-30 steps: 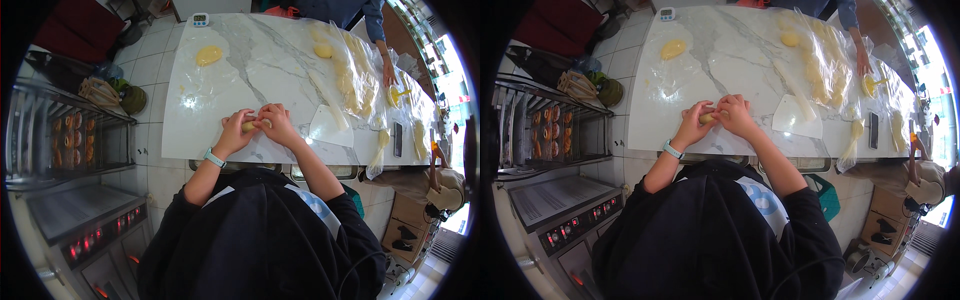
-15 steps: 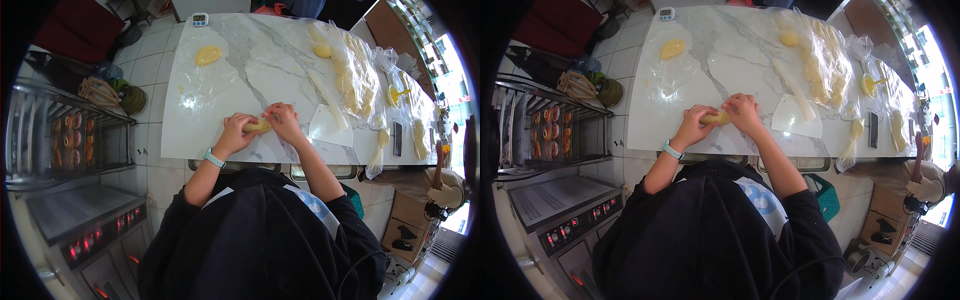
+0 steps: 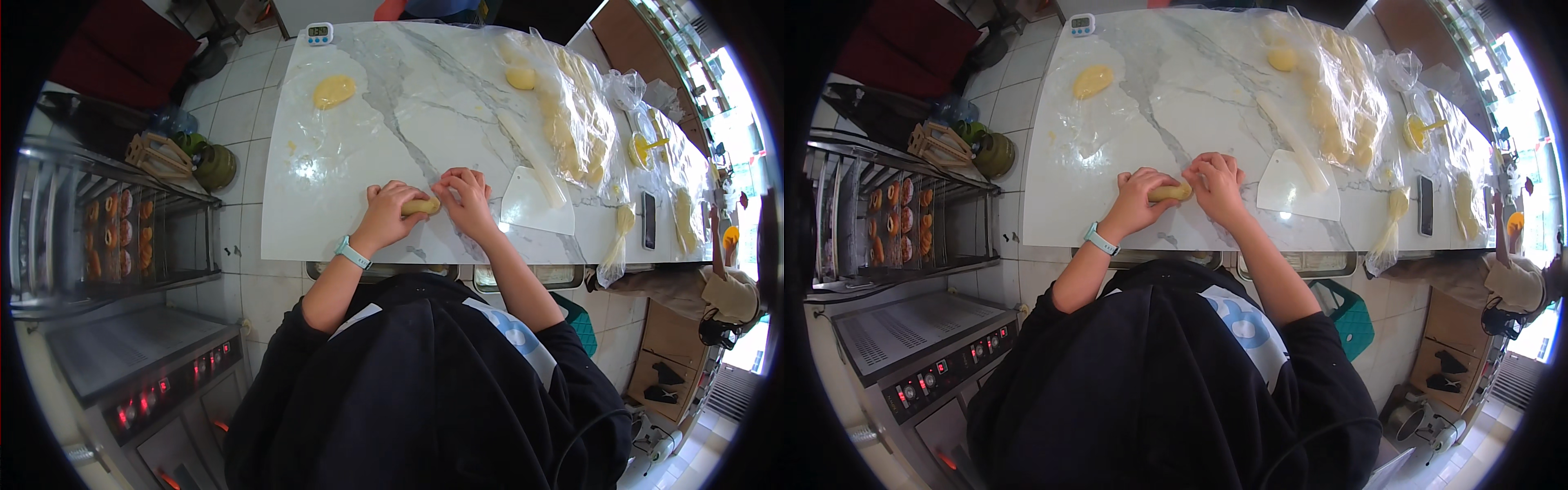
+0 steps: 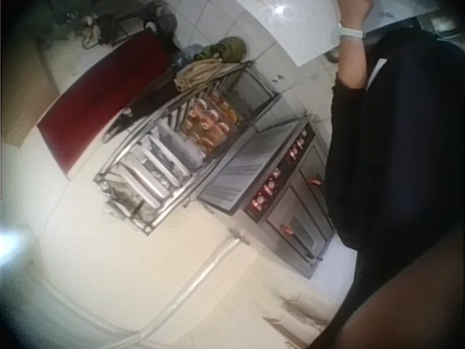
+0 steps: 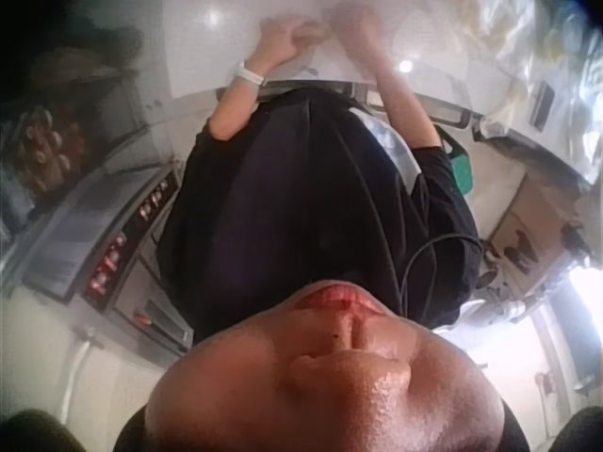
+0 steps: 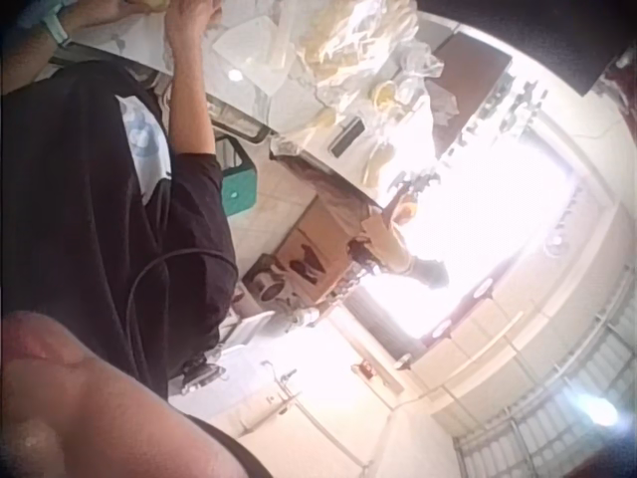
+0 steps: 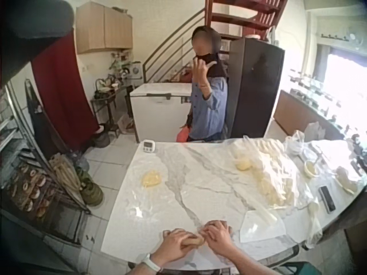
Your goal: The person shapes dough pieces into rolls by hand, arranges them onto a baking tray, rolls and flattens dough with a rolling pin, and handles baked bread on a cooling rack.
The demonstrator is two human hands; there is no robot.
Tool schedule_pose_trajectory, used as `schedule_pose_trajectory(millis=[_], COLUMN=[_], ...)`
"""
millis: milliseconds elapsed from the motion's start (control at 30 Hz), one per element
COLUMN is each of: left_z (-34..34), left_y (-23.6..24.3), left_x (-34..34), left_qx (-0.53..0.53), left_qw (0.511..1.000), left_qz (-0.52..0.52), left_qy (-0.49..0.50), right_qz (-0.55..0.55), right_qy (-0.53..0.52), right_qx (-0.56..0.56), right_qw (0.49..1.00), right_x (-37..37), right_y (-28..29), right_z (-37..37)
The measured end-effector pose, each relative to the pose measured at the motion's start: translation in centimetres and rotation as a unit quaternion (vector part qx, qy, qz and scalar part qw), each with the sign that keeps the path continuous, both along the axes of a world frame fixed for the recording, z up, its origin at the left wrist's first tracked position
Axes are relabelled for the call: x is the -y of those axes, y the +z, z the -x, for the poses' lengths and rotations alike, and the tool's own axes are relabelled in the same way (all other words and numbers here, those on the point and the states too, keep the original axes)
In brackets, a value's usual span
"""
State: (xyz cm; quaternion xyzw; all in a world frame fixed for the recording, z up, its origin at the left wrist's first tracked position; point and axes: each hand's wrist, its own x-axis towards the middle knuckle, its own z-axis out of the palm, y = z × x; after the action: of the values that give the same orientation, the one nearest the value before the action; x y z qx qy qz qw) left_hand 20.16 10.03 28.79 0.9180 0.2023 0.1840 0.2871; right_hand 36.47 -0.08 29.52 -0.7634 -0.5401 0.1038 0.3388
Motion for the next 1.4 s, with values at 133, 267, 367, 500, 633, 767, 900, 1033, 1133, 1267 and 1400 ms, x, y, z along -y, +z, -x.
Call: schedule_pose_trajectory(millis=[133,267,367,500,633,767,900,1033,1133,1267,1400], left_z=[-0.8,-1.3,-1.1,-1.0,-1.0,-1.3,-1.5,-1.3,-1.0,1.2,5.1], left_y=[0.6,1.2,1.2,0.6,0.8,1.2,1.5,1.6,1.9,2.3,0.0], left_x=[0.6,0.5,0.4,0.4,0.5,0.8,0.7,0.2,0.2,-0.2,-2.1], left_qx=[0.075,0.014,0.001,0.02,0.004,0.015,-0.017,-0.036,-0.05,0.037,0.037], left_qw=[0.996,0.999,1.0,1.0,1.0,1.0,1.0,0.999,0.999,0.998,0.987], left_qz=[0.016,0.03,0.007,-0.011,0.002,-0.011,-0.007,0.016,0.01,-0.002,0.096], left_qy=[0.038,0.023,0.005,-0.007,-0.006,-0.002,-0.002,-0.006,-0.017,0.045,0.125], right_qz=[-0.015,-0.019,-0.017,0.02,-0.016,-0.019,-0.01,-0.028,-0.007,0.074,0.032], right_qy=[0.076,0.053,-0.015,-0.04,0.007,0.039,0.004,-0.065,-0.054,-0.059,0.014], right_qx=[0.029,0.025,0.048,-0.017,0.012,0.024,0.036,-0.022,0.02,-0.034,-0.153], right_qw=[0.997,0.998,0.999,0.999,1.0,0.999,0.999,0.997,0.998,0.995,0.988], right_x=[0.8,-0.1,0.0,0.6,1.7,1.0,0.3,0.0,0.0,-0.2,-1.3], right_y=[-0.3,-1.2,-0.8,-0.8,0.2,-1.3,-1.2,-0.3,-1.3,-0.7,0.8], right_z=[-0.4,-0.4,0.0,-0.4,0.2,-0.5,0.1,0.6,-0.4,-1.5,0.6])
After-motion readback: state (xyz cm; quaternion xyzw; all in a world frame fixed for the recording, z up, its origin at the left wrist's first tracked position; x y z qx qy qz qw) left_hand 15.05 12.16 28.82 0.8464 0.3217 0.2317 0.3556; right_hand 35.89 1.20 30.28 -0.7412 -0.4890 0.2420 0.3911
